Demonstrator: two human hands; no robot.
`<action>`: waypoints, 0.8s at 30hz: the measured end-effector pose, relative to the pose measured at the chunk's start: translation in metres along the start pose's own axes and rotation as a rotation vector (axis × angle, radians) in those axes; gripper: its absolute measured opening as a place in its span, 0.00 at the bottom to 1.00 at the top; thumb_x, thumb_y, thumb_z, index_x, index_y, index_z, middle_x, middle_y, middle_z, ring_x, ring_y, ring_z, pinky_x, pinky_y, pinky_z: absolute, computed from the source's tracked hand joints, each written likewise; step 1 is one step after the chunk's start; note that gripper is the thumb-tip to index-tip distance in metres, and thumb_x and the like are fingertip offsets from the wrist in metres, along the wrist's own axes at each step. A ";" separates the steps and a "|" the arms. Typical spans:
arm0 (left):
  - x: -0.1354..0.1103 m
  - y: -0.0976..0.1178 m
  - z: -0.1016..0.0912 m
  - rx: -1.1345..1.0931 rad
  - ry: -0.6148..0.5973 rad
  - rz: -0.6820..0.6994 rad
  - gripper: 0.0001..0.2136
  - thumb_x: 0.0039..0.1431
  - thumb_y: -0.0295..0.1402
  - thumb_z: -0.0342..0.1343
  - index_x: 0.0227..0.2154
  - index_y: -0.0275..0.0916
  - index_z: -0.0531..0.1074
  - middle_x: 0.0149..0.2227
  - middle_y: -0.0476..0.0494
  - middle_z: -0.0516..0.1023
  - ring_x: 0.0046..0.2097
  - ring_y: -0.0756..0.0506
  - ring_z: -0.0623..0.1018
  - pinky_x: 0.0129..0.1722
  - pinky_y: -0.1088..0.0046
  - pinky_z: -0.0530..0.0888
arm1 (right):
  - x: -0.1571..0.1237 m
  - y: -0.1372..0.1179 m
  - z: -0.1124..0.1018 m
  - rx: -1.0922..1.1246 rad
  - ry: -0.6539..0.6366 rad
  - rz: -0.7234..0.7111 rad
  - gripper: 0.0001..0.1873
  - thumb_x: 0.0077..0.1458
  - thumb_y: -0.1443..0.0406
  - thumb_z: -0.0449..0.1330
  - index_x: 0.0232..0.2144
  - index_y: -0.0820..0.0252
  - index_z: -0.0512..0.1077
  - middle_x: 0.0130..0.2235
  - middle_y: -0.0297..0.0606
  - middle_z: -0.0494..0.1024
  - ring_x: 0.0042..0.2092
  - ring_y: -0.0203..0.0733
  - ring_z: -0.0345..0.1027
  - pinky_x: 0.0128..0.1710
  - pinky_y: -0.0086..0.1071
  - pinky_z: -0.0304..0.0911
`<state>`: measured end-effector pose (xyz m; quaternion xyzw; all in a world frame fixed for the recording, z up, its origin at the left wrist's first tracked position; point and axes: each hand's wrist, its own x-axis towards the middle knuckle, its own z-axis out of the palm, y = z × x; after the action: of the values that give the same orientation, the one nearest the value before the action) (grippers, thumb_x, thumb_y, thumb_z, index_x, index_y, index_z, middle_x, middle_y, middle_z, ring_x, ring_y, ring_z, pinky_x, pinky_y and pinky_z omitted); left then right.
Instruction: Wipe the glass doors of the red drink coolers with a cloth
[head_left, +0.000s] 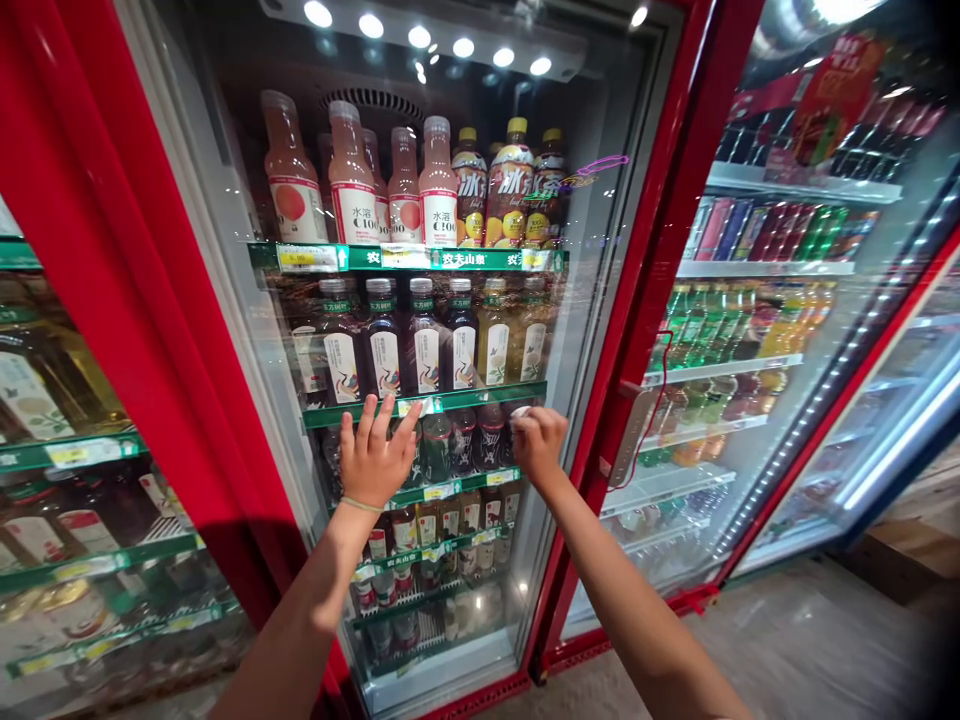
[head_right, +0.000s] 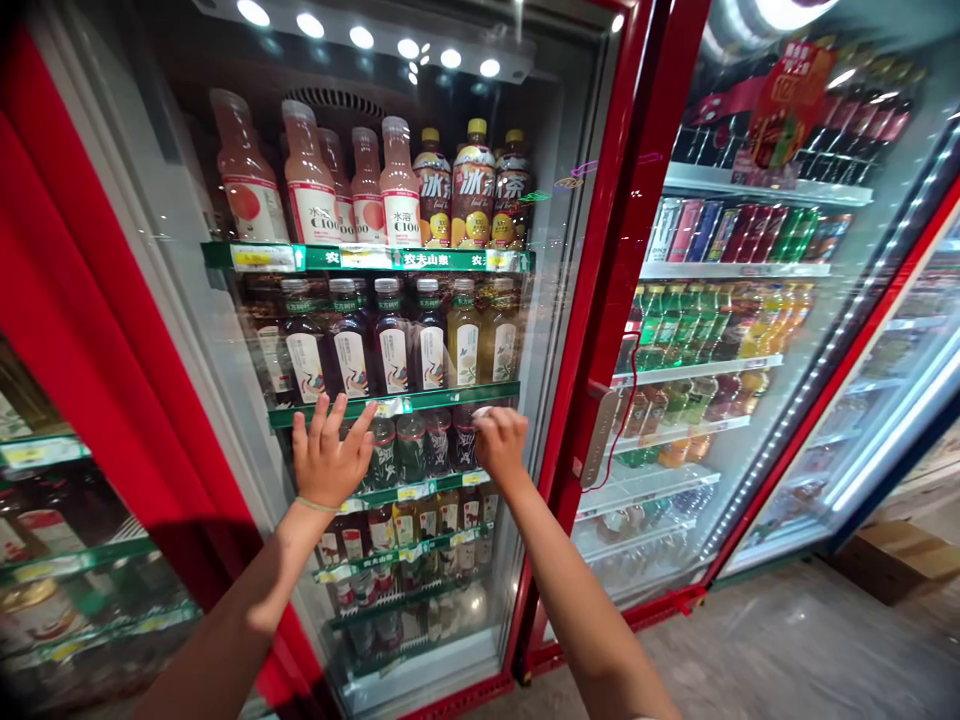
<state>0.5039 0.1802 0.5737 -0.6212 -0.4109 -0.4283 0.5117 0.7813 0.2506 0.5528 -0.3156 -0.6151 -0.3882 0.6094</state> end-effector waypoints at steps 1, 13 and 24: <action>0.000 0.000 0.000 0.007 -0.002 0.003 0.29 0.65 0.35 0.60 0.68 0.51 0.63 0.66 0.38 0.70 0.75 0.38 0.55 0.75 0.53 0.47 | 0.005 0.005 0.001 -0.025 0.051 0.097 0.11 0.59 0.74 0.55 0.37 0.52 0.69 0.42 0.38 0.71 0.48 0.44 0.64 0.48 0.40 0.60; -0.003 0.000 0.001 -0.017 -0.023 -0.019 0.28 0.66 0.36 0.59 0.68 0.54 0.63 0.67 0.40 0.70 0.74 0.38 0.57 0.74 0.53 0.47 | 0.008 -0.002 0.006 -0.036 0.059 0.112 0.18 0.59 0.70 0.56 0.51 0.51 0.68 0.50 0.42 0.68 0.54 0.48 0.63 0.54 0.44 0.58; -0.012 -0.004 0.007 -0.072 -0.056 -0.056 0.28 0.66 0.37 0.59 0.67 0.57 0.63 0.67 0.41 0.68 0.73 0.37 0.59 0.74 0.51 0.46 | -0.011 0.019 0.007 -0.031 0.001 0.089 0.12 0.58 0.69 0.56 0.44 0.51 0.68 0.48 0.42 0.70 0.51 0.48 0.64 0.53 0.45 0.60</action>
<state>0.4975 0.1867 0.5628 -0.6394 -0.4267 -0.4394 0.4649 0.7951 0.2668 0.5443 -0.3519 -0.5938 -0.3705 0.6215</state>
